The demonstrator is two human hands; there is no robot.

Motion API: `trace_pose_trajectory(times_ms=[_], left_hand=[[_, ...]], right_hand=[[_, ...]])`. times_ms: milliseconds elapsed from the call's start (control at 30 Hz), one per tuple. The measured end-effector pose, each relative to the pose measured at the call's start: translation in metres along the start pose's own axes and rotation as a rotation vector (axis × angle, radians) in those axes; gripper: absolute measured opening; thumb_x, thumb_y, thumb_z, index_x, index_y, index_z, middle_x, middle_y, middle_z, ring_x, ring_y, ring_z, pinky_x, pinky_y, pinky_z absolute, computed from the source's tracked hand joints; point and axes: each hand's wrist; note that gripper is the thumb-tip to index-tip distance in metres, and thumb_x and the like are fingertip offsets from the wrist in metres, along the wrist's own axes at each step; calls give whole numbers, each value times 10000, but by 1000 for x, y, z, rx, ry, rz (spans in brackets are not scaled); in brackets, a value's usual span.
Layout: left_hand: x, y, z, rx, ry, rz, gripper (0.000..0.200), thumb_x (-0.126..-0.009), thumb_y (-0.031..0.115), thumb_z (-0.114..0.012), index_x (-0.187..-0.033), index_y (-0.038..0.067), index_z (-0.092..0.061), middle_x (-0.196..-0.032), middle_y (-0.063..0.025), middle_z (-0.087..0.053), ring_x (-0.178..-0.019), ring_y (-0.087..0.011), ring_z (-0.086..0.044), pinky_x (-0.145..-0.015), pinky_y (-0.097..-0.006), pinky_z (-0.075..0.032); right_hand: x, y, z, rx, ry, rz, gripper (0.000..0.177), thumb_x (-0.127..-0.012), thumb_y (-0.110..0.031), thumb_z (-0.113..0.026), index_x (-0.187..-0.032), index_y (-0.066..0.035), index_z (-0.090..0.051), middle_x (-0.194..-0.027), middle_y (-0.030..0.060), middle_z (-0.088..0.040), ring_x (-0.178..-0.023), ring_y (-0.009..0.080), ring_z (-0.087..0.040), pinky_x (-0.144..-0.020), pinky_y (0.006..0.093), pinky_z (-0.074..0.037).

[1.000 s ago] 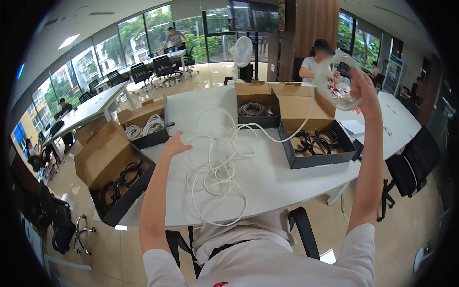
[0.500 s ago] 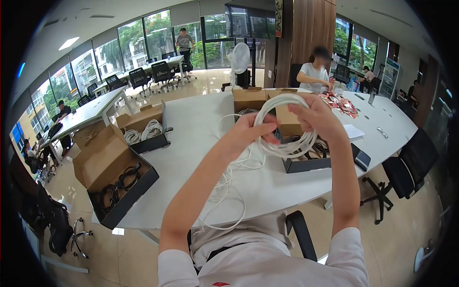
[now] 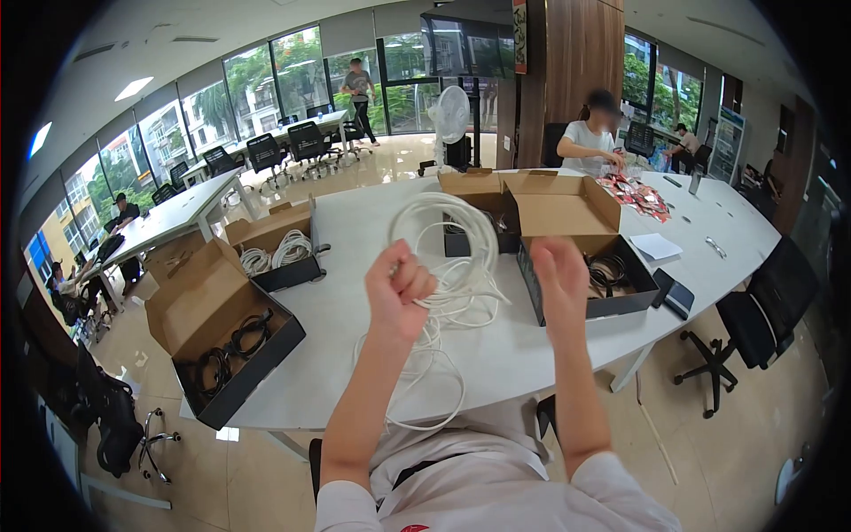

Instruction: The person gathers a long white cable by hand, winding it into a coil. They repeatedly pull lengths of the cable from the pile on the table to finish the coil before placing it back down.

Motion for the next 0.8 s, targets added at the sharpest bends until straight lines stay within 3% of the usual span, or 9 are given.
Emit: trace_pose_trajectory(times_ms=[167, 267, 300, 400, 433, 533, 667, 767, 800], left_hand=[[28, 18, 17, 130, -28, -26, 220, -946, 201, -458, -739, 126, -470, -434, 73, -219, -349, -62, -197, -416, -248, -208], [55, 21, 36, 131, -99, 83, 208, -961, 209, -440, -775, 119, -465, -433, 78, -216, -342, -60, -194, -406, -246, -199], [62, 22, 44, 123, -126, 115, 204, -965, 211, -434, -786, 117, -462, -433, 81, -214, -340, -60, -192, -402, -245, -196], [76, 19, 68, 129, -183, 218, 176, -963, 211, -433, -848, 93, -494, -441, 95, -233, -331, -58, -199, -391, -246, -181], [80, 17, 69, 65, -171, 279, 167, -955, 203, -454, -840, 90, -499, -451, 97, -234, -341, -50, -201, -394, -246, -179], [86, 7, 62, -178, -138, 428, 130, -928, 172, -520, -845, 73, -519, -480, 99, -247, -367, -32, -209, -400, -242, -171], [80, -11, 48, -473, -120, 501, 110, -870, 112, -619, -899, 31, -552, -526, 96, -310, -403, -18, -227, -399, -229, -168], [79, -16, 45, -618, -151, 521, 114, -869, 115, -617, -923, 21, -581, -550, 86, -353, -420, -20, -256, -403, -228, -187], [80, -16, 40, -667, -158, 527, 107, -871, 116, -613, -924, 24, -595, -560, 81, -374, -431, -21, -277, -408, -226, -202]], right_hand=[[68, 29, -14, -689, -416, -777, 513, -997, -439, -385, -1159, 30, -512, -1094, 160, -634, -1037, 236, -604, -887, 345, -465], [64, 62, -6, -1137, -163, -980, 599, -995, -488, -318, -1254, 34, -461, -1191, 202, -593, -1175, 281, -546, -928, 364, -445], [52, 40, -6, -1090, 29, -1064, 568, -997, -462, -350, -1256, 32, -455, -1105, 135, -627, -941, 207, -628, -835, 345, -483], [59, 78, 23, -1177, -433, -806, 596, -1002, -476, -320, -1290, 36, -425, -1058, 92, -596, -681, 146, -568, -704, 315, -480], [61, 50, 19, -866, -426, -780, 589, -1008, -475, -308, -1292, 26, -429, -987, 48, -559, -546, 97, -428, -603, 285, -439], [66, 16, 9, -431, -459, -632, 615, -1002, -501, -300, -1314, 14, -422, -981, 41, -562, -569, 89, -438, -598, 270, -433], [72, 30, 8, -233, -603, -296, 526, -975, -388, -481, -1288, 34, -446, -1001, 52, -545, -656, 116, -474, -614, 250, -422], [79, 13, 4, 460, -569, 154, 441, -933, -282, -590, -1242, 12, -477, -1019, 69, -545, -911, 145, -554, -744, 204, -440], [81, 13, -1, 290, -539, 25, 378, -918, -241, -606, -1176, 12, -496, -955, 67, -554, -841, 133, -525, -700, 224, -428]])
Point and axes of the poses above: each hand's wrist, its own x-axis away from the middle knuckle, its own z-axis out of the back of the hand, y = z × x
